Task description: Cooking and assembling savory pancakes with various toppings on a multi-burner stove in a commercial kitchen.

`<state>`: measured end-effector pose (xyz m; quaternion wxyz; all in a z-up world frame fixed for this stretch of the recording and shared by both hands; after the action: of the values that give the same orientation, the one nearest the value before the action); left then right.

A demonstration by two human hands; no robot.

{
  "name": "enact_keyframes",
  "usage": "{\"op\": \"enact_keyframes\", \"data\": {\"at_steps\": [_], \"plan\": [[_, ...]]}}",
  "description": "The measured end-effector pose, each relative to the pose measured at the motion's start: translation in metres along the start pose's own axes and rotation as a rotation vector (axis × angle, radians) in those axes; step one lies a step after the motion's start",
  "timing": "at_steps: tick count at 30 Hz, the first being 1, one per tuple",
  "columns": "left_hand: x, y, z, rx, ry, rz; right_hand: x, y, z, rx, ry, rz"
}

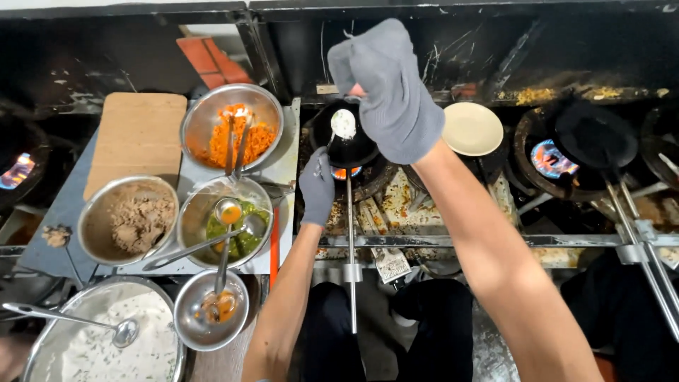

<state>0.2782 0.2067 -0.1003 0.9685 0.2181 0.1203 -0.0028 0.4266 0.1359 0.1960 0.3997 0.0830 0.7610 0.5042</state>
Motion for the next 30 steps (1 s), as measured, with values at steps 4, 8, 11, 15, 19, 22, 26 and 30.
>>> {"op": "enact_keyframes", "data": {"at_steps": [4, 8, 11, 15, 19, 22, 26, 30], "plan": [[-0.003, -0.007, -0.004, 0.11, 0.156, -0.067, 0.011, -0.019, 0.024, 0.159, 0.011, 0.019], [-0.005, -0.001, 0.003, 0.176, 0.186, -0.108, 0.018, -0.039, 0.04, 0.233, 0.03, 0.034], [-0.005, 0.006, 0.009, 0.232, 0.226, -0.121, 0.029, -0.052, 0.06, 0.253, 0.058, 0.059], [-0.007, 0.006, 0.014, 0.269, 0.296, -0.16, 0.015, -0.032, 0.028, 0.211, 0.08, 0.053], [-0.003, 0.007, 0.01, 0.227, 0.202, -0.085, -0.007, 0.001, -0.007, 0.025, 0.009, 0.034], [-0.002, 0.011, 0.01, -0.055, -0.081, -0.009, -0.011, 0.011, -0.014, 0.043, 0.071, -0.013], [0.004, 0.017, 0.007, -0.232, -0.173, -0.025, -0.003, -0.001, -0.009, 0.172, 0.2, -0.026], [0.009, 0.017, -0.004, -0.177, -0.09, 0.006, 0.01, -0.023, 0.008, 0.176, 0.202, 0.074]]}}
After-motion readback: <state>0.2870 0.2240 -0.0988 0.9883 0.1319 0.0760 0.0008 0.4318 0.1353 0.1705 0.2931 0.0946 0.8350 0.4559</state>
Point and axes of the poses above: each hand's wrist, its own y-axis towards the middle knuckle, its own x-axis out of the palm, z = x × y, the point moved 1 cm from there along y, towards the middle knuckle, and after that the axes turned 3 degrees about -x, right-handed, at the moved point
